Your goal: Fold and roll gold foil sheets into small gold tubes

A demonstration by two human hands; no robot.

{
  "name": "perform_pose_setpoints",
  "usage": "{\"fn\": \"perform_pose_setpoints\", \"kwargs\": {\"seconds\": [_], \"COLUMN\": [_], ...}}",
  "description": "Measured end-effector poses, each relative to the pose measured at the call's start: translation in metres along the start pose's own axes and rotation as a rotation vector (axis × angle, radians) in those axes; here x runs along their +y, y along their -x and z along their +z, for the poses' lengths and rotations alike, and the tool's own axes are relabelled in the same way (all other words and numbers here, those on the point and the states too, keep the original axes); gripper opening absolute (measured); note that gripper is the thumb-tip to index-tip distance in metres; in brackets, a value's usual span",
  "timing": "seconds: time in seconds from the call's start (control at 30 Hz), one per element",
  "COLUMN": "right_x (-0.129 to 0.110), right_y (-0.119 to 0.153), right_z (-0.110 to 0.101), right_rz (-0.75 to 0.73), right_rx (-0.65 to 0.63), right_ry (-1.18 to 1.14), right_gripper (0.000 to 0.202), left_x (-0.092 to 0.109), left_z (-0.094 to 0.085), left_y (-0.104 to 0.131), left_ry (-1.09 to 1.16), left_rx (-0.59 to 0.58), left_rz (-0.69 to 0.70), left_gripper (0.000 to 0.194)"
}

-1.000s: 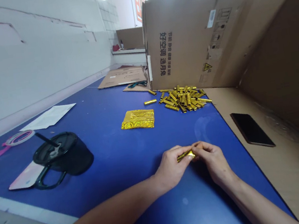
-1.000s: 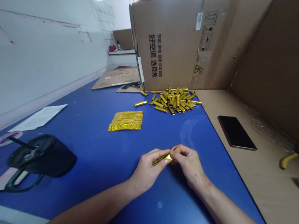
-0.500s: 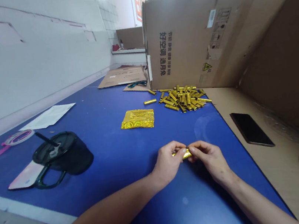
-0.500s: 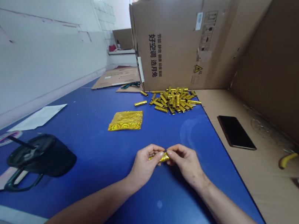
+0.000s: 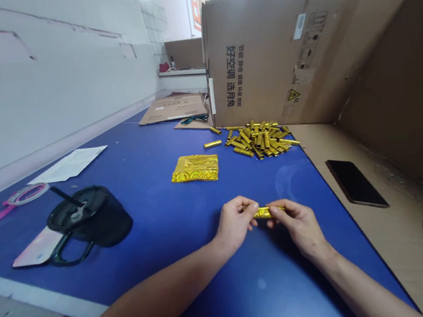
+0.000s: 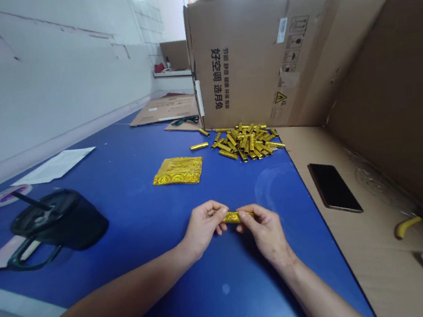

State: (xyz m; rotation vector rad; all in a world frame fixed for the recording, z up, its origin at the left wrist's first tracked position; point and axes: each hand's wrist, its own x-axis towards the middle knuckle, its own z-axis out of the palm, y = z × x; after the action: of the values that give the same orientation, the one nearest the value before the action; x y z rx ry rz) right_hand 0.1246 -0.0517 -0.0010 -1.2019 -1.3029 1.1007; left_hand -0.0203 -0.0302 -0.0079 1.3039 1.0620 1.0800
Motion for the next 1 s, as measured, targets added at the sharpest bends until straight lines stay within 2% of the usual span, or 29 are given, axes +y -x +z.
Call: {"fn": "perform_pose_setpoints", "kwargs": {"seconds": [0.1,0.23,0.37,0.6,0.73,0.87,1.0], "right_x": [0.0026,0.0033,0.001,0.0071,0.0063,0.0039,0.0034], "right_y": [-0.0004,-0.0012,-0.0001,-0.0017,-0.0025,-0.0023,-0.0019], "right_z": [-0.001,0.0,0.0015,-0.0026,-0.0028,-0.0029,-0.0035], "right_rz": [-0.016,0.009,0.003,-0.073,-0.092,-0.086,-0.15], "right_rx": [0.047,0.008,0.036,0.103,0.075,0.106,0.161], "right_ry": [-0.017,-0.088,-0.092,-0.122,-0.137,-0.097,-0.029], "right_gripper": [0.019,0.02,0.019,0.018,0.021,0.023,0.021], "left_x": [0.0004,-0.0013,-0.0008,0.0052,0.0048,0.0042,0.0074], "left_z": [0.0011,0.0011,-0.0002,-0.0032,-0.0045,-0.0048,-0.005], "left_y": [-0.0009,-0.001,-0.0005,-0.0027,-0.005,-0.006,-0.0052], "left_ry": [0.052,0.059,0.077,0.162,0.152,0.2,0.186], "left_rx": [0.02,0.023,0.039,0.065,0.078,0.118,0.164], "left_rz": [-0.001,0.072,0.109,0.065,0.089,0.096,0.061], "left_gripper": [0.02,0.017,0.015,0.02,0.019,0.026,0.025]}}
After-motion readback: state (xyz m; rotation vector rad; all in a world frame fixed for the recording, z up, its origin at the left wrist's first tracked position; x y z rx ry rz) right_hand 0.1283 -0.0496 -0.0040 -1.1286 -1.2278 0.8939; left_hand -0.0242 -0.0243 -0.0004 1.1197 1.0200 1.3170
